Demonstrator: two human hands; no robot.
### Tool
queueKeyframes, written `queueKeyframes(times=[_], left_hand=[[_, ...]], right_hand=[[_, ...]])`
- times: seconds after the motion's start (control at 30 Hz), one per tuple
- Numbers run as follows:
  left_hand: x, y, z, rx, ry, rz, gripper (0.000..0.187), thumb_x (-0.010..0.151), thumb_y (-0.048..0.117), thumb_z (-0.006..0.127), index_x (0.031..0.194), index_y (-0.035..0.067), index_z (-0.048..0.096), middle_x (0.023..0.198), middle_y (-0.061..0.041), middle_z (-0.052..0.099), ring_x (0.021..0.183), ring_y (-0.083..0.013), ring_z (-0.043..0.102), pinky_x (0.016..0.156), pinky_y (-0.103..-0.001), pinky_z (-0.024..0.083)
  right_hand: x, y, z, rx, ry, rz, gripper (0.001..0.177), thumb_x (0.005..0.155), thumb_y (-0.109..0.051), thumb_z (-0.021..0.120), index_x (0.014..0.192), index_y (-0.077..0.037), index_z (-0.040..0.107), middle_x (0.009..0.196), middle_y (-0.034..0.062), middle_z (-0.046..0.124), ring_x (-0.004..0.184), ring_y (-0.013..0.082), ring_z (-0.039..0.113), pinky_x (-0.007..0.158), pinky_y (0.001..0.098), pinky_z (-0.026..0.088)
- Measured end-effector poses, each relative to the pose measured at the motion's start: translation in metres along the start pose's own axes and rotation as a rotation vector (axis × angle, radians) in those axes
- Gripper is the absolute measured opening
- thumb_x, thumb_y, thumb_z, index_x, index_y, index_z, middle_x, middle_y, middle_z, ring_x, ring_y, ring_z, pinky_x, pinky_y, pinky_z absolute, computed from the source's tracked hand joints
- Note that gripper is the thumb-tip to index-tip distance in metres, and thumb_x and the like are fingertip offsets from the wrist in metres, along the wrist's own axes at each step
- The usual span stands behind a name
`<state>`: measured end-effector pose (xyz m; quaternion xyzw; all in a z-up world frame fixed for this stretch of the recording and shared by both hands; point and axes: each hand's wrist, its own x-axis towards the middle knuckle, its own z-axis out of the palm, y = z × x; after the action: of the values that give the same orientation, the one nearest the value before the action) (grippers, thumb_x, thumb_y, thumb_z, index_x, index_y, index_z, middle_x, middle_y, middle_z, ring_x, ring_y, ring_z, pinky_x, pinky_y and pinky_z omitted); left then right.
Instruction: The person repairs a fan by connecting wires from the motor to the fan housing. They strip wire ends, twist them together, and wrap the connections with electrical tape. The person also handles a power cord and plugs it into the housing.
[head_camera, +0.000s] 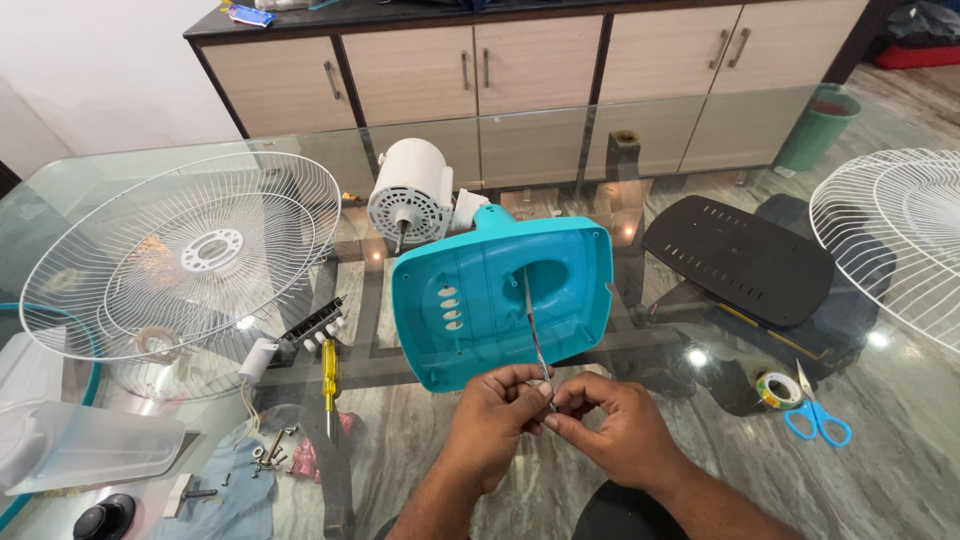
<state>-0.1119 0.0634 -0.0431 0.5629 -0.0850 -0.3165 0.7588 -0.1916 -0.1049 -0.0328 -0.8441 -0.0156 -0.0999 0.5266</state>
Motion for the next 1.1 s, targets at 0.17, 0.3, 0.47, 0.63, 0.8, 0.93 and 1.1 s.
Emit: queueKeyframes(times=[0.17,0.3,0.47,0.63,0.8,0.93,1.1], left_hand=[[0.002,0.000,0.003,-0.004,0.057,-0.008,0.015,0.091,0.007,0.069,0.104,0.000,0.070,0.074,-0.003,0.070,0.065,-0.0097,0.064,0.059,-0.026,0.050],[0.002,-0.003,0.006,0.013,0.053,0.038,0.011,0.092,0.007,0.070,0.100,-0.001,0.069,0.072,-0.002,0.067,0.063,-0.0094,0.062,0.057,-0.026,0.048],[0.004,-0.003,0.004,-0.089,0.117,0.043,0.011,0.092,0.007,0.069,0.101,0.000,0.066,0.072,-0.005,0.067,0.062,-0.0106,0.061,0.056,-0.026,0.046],[0.003,-0.005,0.004,-0.106,0.079,0.085,0.013,0.093,0.007,0.068,0.104,0.001,0.066,0.078,-0.006,0.069,0.068,-0.0117,0.064,0.062,-0.027,0.051],[0.001,-0.006,0.006,-0.049,0.095,0.111,0.013,0.093,0.008,0.069,0.105,0.002,0.065,0.080,-0.005,0.070,0.070,-0.0118,0.064,0.065,-0.028,0.051],[0.002,-0.006,0.007,-0.031,0.094,0.088,0.014,0.093,0.008,0.070,0.104,0.002,0.066,0.079,-0.004,0.069,0.069,-0.0115,0.063,0.066,-0.028,0.053],[0.004,-0.005,0.008,-0.010,0.080,0.061,0.013,0.092,0.007,0.071,0.103,0.002,0.066,0.078,-0.003,0.068,0.068,-0.0110,0.064,0.065,-0.028,0.054]], right_hand=[[0.001,0.002,0.002,-0.013,-0.025,0.004,0.011,0.083,-0.016,0.080,0.088,-0.007,0.076,0.079,0.0022,0.080,0.075,0.0122,0.076,0.070,0.0298,0.062],[0.002,0.008,0.005,-0.020,-0.016,0.008,0.010,0.084,-0.015,0.079,0.084,-0.006,0.073,0.076,0.0032,0.077,0.071,0.0129,0.073,0.066,0.0312,0.060],[-0.001,0.013,0.008,-0.143,-0.034,-0.068,0.008,0.083,-0.009,0.076,0.082,-0.005,0.069,0.076,0.0026,0.075,0.072,0.0134,0.072,0.069,0.0320,0.057],[-0.003,0.012,0.001,-0.041,0.004,0.000,0.012,0.084,-0.012,0.078,0.083,-0.004,0.069,0.073,0.0049,0.074,0.071,0.0153,0.070,0.069,0.0332,0.057],[-0.001,0.004,-0.001,0.034,0.066,-0.051,0.019,0.081,-0.013,0.078,0.098,-0.007,0.072,0.081,0.0018,0.078,0.076,0.0111,0.074,0.073,0.0289,0.061],[-0.002,0.002,0.005,-0.038,0.077,-0.004,0.013,0.082,-0.015,0.078,0.092,-0.007,0.074,0.078,0.0010,0.079,0.072,0.0092,0.076,0.066,0.0273,0.061],[0.001,0.006,0.005,-0.089,0.061,0.044,0.009,0.082,-0.013,0.078,0.084,-0.006,0.074,0.072,0.0023,0.077,0.064,0.0107,0.071,0.058,0.0279,0.057]])
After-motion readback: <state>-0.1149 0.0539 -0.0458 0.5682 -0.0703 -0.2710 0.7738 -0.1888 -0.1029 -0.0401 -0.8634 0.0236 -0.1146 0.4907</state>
